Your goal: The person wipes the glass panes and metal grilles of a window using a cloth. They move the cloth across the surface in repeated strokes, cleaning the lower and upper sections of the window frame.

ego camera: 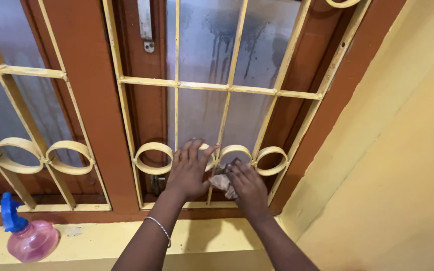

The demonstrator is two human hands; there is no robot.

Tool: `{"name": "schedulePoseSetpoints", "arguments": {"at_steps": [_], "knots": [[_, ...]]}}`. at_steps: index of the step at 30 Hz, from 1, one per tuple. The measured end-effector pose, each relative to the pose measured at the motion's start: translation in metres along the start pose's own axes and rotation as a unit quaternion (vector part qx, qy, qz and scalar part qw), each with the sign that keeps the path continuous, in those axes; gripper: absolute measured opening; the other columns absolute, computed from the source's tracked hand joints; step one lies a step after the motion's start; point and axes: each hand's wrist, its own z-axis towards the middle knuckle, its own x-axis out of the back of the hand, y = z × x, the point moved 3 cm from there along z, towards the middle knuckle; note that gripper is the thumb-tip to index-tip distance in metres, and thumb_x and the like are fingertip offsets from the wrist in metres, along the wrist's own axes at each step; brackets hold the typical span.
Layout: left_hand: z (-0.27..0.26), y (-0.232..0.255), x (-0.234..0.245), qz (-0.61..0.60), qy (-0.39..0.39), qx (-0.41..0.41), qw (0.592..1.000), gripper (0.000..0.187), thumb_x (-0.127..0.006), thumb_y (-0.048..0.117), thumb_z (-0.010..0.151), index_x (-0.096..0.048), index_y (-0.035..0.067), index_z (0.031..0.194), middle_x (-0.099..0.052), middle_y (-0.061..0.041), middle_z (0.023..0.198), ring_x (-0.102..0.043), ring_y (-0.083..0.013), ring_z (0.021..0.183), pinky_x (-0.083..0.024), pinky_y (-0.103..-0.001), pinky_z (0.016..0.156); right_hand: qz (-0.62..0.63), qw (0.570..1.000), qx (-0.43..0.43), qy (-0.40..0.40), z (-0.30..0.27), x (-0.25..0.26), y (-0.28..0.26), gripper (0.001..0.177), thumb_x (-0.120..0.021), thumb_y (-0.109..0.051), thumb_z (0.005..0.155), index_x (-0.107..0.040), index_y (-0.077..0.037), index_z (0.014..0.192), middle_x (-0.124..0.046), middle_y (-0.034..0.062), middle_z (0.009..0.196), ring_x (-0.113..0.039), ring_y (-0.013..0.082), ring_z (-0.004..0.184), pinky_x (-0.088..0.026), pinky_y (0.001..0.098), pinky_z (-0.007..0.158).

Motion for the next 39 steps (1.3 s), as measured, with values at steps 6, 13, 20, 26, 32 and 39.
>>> {"name": "schedulePoseSetpoints", "arguments": {"at_steps": [6, 13, 20, 26, 32, 39], "knots": [[0.003, 0.010, 0.019, 0.027, -0.103, 0.047, 0.993, 0.104, -0.082, 0.031, 0.072, -0.019, 0.036, 0.154, -0.018, -0.011, 0.158, -0.010, -0.0333, 0.151, -0.011, -0.055, 0.121, 0.017, 0.978, -0.022, 0.206, 0.026, 0.037, -0.001, 0.047, -0.071, -0.007, 0.091, -0.059, -0.012, 0.136, -0.056, 0.0035, 0.149, -0.044, 0.0257, 0.147, -0.040, 0.0488, 0.119], [0.003, 0.014, 0.025, 0.010, -0.110, 0.056, 0.992, 0.103, -0.082, 0.031, 0.071, -0.020, 0.036, 0.153, -0.019, -0.011, 0.157, -0.010, -0.0320, 0.151, -0.012, -0.054, 0.122, -0.107, 0.986, -0.123, -0.032, -0.008, -0.018, -0.020, 0.088, -0.054, 0.011, 0.084, -0.025, -0.017, 0.161, -0.021, 0.0046, 0.169, -0.018, 0.0300, 0.155, -0.032, 0.0535, 0.120], [0.001, 0.011, 0.019, 0.017, -0.094, 0.059, 0.994, 0.104, -0.082, 0.031, 0.069, -0.021, 0.037, 0.153, -0.023, -0.010, 0.157, -0.012, -0.0330, 0.151, -0.013, -0.053, 0.121, 0.296, 0.915, -0.275, 0.012, 0.003, -0.011, -0.062, 0.090, -0.071, 0.006, 0.076, -0.036, -0.014, 0.157, -0.033, 0.0071, 0.164, -0.030, 0.0318, 0.153, -0.033, 0.0418, 0.119], [0.001, 0.010, 0.017, -0.022, -0.040, 0.042, 0.998, 0.099, -0.082, 0.036, 0.068, -0.027, 0.034, 0.151, -0.027, -0.013, 0.153, -0.017, -0.0355, 0.149, -0.017, -0.055, 0.118, 0.307, 0.895, -0.245, 0.209, 0.029, 0.034, -0.064, 0.081, -0.072, 0.006, 0.079, -0.047, -0.012, 0.153, -0.045, 0.0082, 0.163, -0.033, 0.0300, 0.157, -0.031, 0.0416, 0.127], [0.001, 0.010, 0.018, -0.015, -0.042, 0.047, 0.998, 0.103, -0.082, 0.029, 0.064, -0.030, 0.034, 0.153, -0.029, -0.011, 0.154, -0.018, -0.0339, 0.149, -0.017, -0.053, 0.119, 0.139, 0.973, -0.181, -0.031, 0.041, 0.013, -0.053, 0.100, -0.065, 0.015, 0.071, -0.029, -0.016, 0.160, -0.020, 0.0050, 0.169, -0.013, 0.0309, 0.156, -0.028, 0.0413, 0.123], [0.000, 0.013, 0.023, -0.025, -0.080, 0.072, 0.994, 0.103, -0.082, 0.026, 0.064, -0.029, 0.035, 0.152, -0.028, -0.009, 0.156, -0.017, -0.0329, 0.151, -0.017, -0.052, 0.121, 0.061, 0.993, -0.096, -0.039, 0.007, -0.009, -0.040, 0.096, -0.060, 0.013, 0.074, -0.030, -0.018, 0.161, -0.023, 0.0023, 0.169, -0.020, 0.0260, 0.156, -0.031, 0.0418, 0.123]]}}
